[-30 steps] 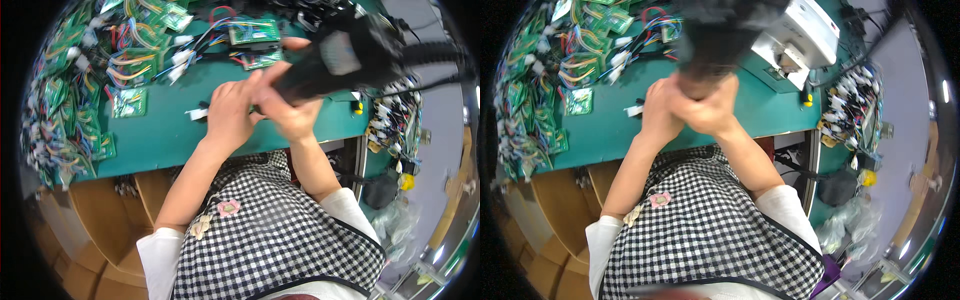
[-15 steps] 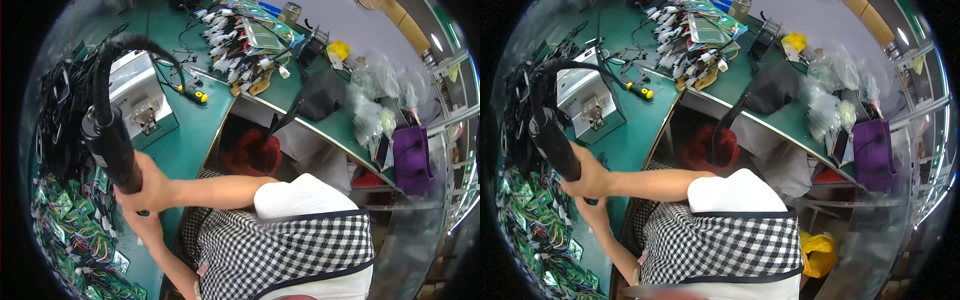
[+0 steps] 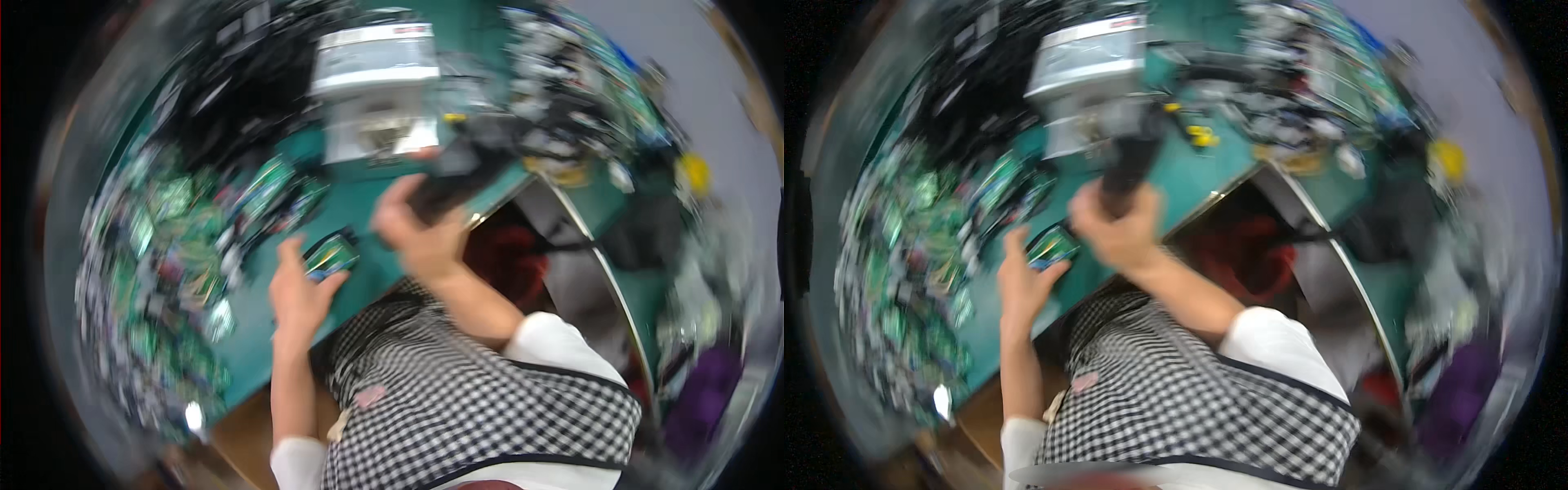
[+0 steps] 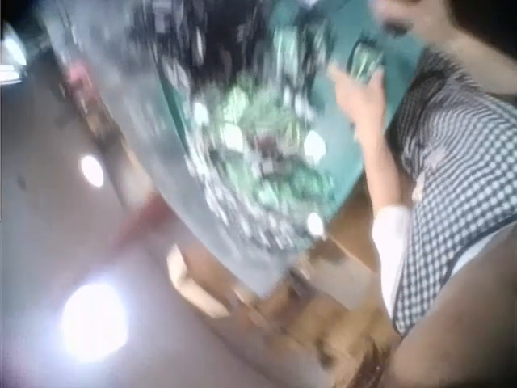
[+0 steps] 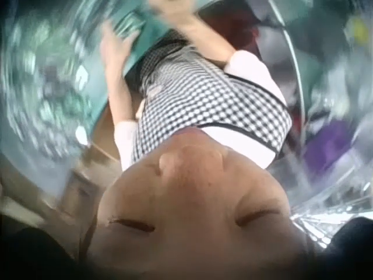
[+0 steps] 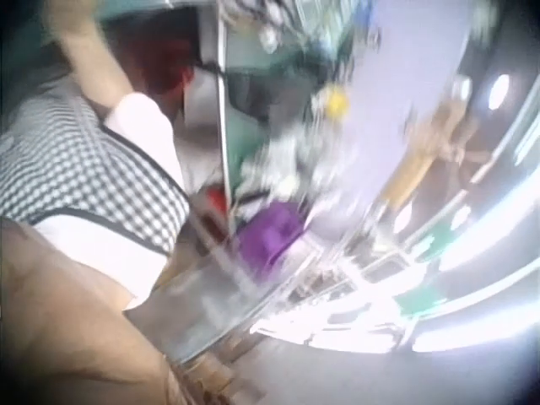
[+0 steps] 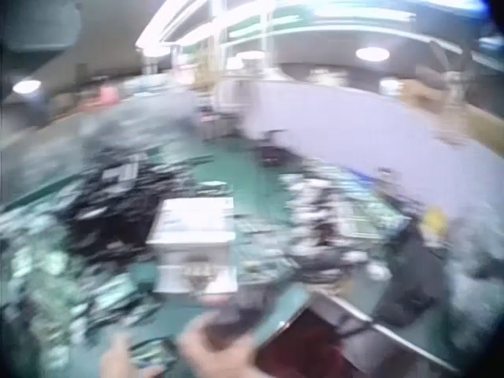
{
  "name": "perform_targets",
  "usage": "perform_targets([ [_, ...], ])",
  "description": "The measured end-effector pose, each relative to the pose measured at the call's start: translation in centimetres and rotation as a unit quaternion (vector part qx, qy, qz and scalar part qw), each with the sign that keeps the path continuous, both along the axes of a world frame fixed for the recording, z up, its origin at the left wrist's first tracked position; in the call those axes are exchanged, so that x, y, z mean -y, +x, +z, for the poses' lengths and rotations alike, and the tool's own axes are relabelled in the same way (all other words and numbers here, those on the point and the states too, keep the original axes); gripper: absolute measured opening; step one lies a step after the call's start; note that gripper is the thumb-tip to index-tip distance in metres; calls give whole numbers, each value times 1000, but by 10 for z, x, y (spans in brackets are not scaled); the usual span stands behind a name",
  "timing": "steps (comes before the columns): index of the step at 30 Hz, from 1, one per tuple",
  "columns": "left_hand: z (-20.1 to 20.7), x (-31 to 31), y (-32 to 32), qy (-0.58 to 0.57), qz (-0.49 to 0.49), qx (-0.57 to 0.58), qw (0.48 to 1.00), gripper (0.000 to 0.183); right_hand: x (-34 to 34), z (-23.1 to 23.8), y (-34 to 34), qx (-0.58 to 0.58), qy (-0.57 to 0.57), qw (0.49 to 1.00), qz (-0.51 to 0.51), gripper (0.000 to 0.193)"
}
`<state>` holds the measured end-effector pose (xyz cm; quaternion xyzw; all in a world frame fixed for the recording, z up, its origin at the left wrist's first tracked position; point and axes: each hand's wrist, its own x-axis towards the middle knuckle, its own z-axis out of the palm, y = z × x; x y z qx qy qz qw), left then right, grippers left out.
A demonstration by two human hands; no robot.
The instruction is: The person assembles small electronic circuit boards into plastic housings by securing them with screws using an electric screwdriver.
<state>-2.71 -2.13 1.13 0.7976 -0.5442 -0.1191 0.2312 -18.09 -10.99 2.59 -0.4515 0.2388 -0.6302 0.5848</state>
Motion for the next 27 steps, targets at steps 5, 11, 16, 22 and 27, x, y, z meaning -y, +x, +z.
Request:
perform_targets([
  [5,78,8,72,-170,99,-98,976,56,7,8,0,49,-32,998,-12,56],
  [11,93,79,109,62,2,-67,996,70,2,7,18,30,10,999,36,56],
  [16,80,121,121,349,-67,126,926,87,9,2,23,38,14,998,46,58],
  [22,57,101,121,263,-112,79,955,95,14,-1,29,49,34,997,49,59],
  [27,70,80,88,214,-85,99,968,78,19,-5,25,65,41,996,54,59],
])
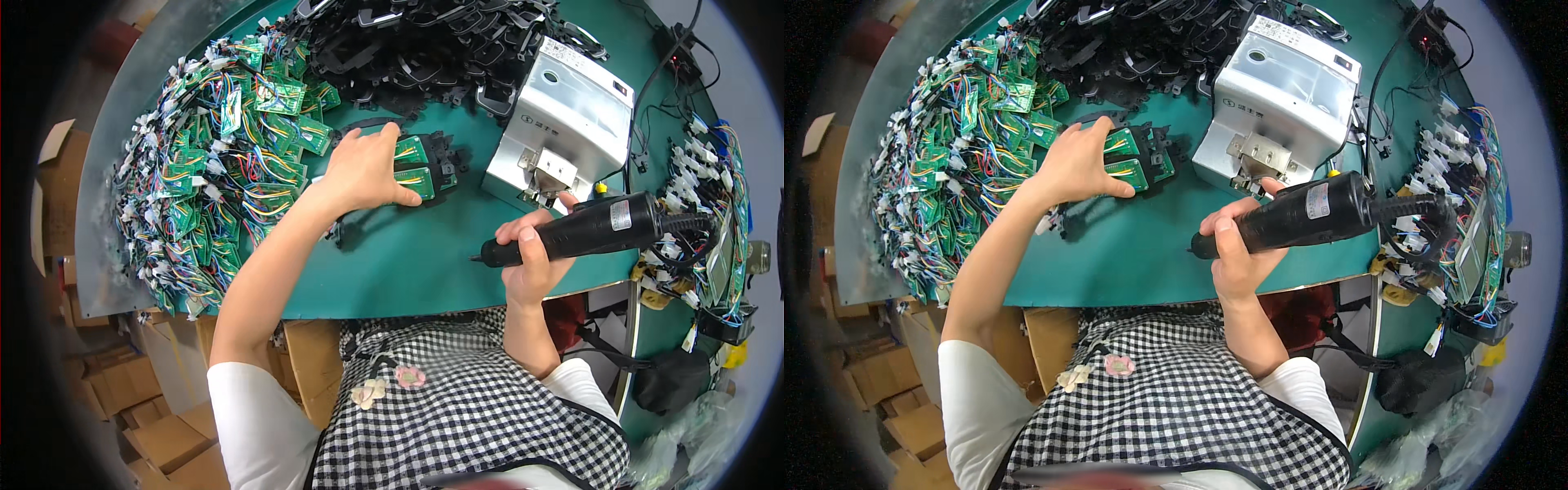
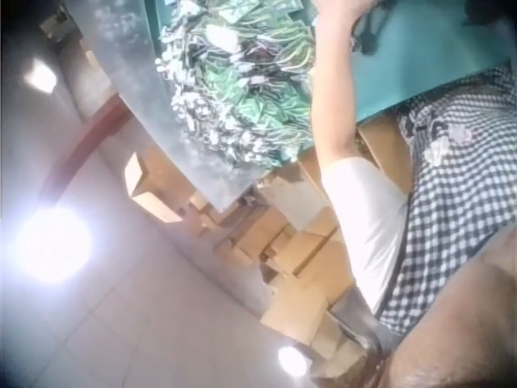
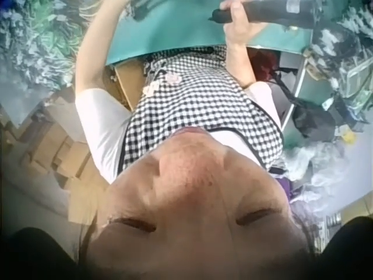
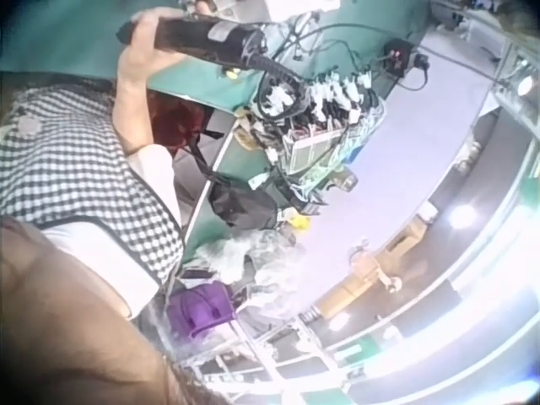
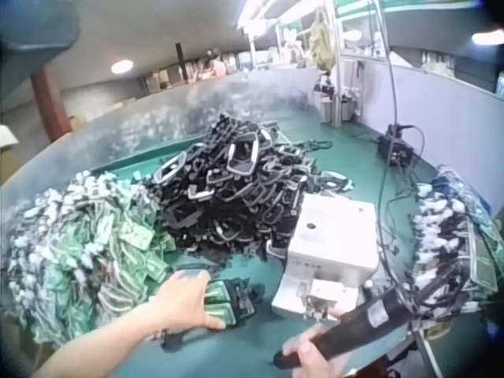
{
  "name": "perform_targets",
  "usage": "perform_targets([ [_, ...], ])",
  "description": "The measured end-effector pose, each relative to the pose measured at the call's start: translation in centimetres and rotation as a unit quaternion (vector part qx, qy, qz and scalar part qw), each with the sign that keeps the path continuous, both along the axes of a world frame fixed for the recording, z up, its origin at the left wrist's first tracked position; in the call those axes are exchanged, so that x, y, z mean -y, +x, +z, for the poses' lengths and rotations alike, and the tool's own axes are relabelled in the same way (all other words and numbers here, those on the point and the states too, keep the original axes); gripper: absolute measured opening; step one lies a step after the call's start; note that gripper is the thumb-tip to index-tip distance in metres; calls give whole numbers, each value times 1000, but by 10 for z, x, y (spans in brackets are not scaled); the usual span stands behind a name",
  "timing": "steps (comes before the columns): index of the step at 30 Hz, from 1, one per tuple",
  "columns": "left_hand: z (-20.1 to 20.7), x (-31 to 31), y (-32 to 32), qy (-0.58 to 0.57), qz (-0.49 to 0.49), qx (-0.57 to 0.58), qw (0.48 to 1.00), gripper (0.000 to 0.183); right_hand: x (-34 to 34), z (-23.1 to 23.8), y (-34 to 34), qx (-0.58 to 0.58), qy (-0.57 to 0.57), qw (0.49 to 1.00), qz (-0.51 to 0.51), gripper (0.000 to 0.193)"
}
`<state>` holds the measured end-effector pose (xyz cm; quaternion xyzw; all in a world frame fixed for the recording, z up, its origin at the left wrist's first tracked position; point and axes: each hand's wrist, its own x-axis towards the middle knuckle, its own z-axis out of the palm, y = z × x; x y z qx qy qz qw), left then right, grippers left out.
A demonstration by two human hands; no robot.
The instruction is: The person assembles small electronic circuit boards into plastic housings by securing them with screws using an electric screwdriver.
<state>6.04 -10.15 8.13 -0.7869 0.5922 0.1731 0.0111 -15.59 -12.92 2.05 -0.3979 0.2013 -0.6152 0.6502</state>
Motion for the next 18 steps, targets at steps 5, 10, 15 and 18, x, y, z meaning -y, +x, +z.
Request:
perform_targets([
  [5,-14,-19,5,-38,39,-75,996,88,-6,3,-2,0,12,1000,5,57],
  [10,-11,-18,-5,20,53,-74,996,97,-4,-3,-3,6,18,1000,8,56],
  [15,5,-26,-14,-86,138,-133,978,83,8,-9,-3,10,14,1000,-5,54],
  [18,19,-12,-10,-100,165,-372,908,75,12,-5,-1,20,29,999,-7,53],
])
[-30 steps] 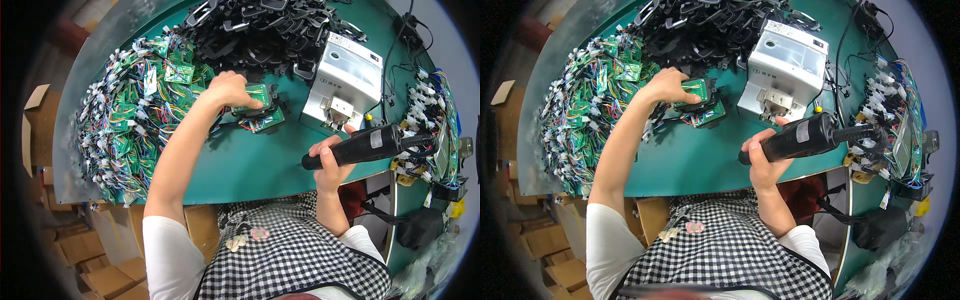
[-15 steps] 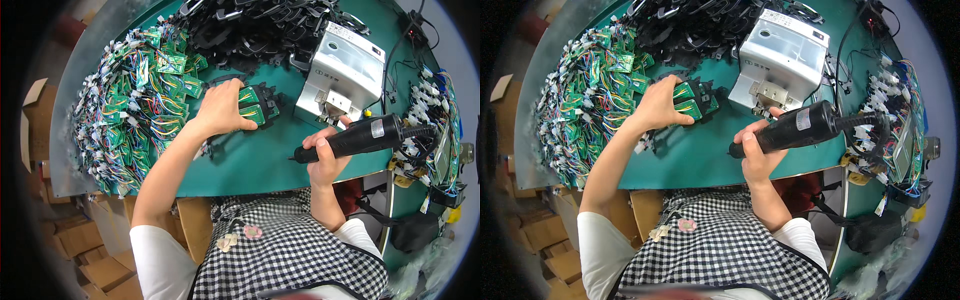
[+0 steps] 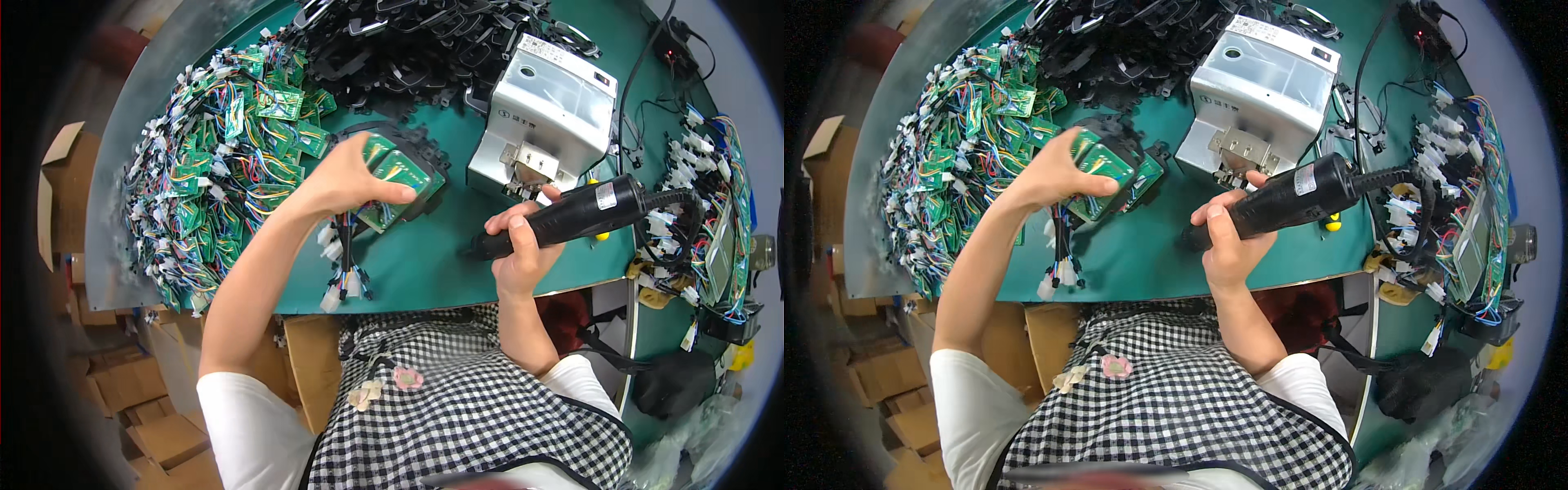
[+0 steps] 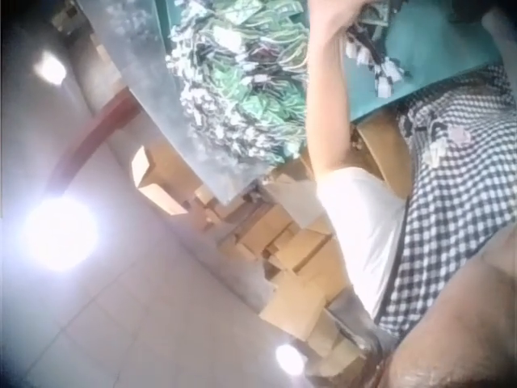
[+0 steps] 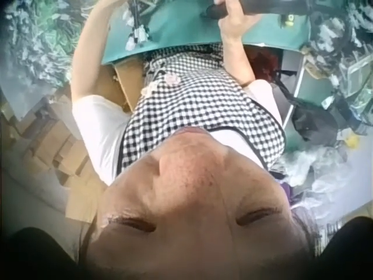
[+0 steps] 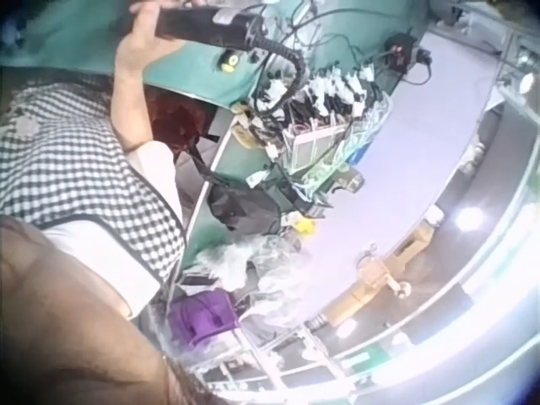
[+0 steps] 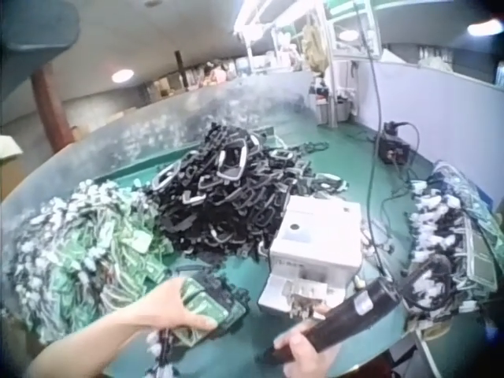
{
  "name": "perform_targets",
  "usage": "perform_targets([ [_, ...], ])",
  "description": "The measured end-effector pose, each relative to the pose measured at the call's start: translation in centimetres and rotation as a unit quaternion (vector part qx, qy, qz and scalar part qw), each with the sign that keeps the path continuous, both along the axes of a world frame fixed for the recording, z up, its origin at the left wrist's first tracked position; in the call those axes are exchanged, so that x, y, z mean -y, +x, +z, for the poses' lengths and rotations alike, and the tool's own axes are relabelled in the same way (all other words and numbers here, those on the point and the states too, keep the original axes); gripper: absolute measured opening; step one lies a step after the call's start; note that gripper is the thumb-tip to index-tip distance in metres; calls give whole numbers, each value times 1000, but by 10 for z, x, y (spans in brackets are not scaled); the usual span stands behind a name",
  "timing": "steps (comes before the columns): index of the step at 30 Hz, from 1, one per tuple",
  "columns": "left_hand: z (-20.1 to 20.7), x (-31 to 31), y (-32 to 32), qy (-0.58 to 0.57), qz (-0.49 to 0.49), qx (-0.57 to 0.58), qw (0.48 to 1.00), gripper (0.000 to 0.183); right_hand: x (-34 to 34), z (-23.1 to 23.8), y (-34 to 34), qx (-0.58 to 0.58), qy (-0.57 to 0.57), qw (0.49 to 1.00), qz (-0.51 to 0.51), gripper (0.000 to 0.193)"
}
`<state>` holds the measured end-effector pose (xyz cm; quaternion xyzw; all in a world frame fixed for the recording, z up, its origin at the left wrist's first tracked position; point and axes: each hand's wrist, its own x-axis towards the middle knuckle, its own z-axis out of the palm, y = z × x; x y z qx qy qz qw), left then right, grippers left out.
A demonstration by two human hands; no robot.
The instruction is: The person assembles small electronic circuit boards into plastic housings by securing them with screws using an electric screwdriver.
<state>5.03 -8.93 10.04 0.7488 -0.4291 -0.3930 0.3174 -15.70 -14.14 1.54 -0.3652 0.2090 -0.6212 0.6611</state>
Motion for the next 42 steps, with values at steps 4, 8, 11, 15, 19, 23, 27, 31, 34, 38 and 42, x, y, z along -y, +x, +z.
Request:
perform_targets([
  [4,-23,17,-11,132,-44,79,987,65,-4,6,5,8,27,1000,9,52],
  [8,-36,17,-30,236,-13,241,941,88,-10,-2,-1,26,29,999,-4,47],
  [11,-32,10,-41,246,-13,294,923,93,-13,-3,-3,6,29,1000,-1,46],
  [15,-46,-5,-54,179,20,289,940,96,-18,-1,-6,-13,0,1000,-7,48],
  [19,-33,-26,-83,125,-38,284,950,85,-12,11,-13,-33,-36,999,4,50],
  [23,-42,-44,-94,21,-29,303,952,84,-11,46,-20,-157,-66,975,140,56],
  [27,-43,-52,-96,-59,-27,348,935,93,-20,33,-15,-246,-157,926,239,57],
  [31,-45,-56,-90,-54,8,319,946,88,-33,31,-14,-261,-175,927,203,52],
  [34,-42,-60,-91,-55,10,335,941,86,-35,38,-13,-250,-67,950,175,37],
  [38,-28,-68,-93,27,-42,270,962,86,-21,32,-7,-255,-74,953,146,46],
  [42,-37,-86,-63,-51,-2,277,959,81,-5,12,7,-389,-160,886,195,84],
])
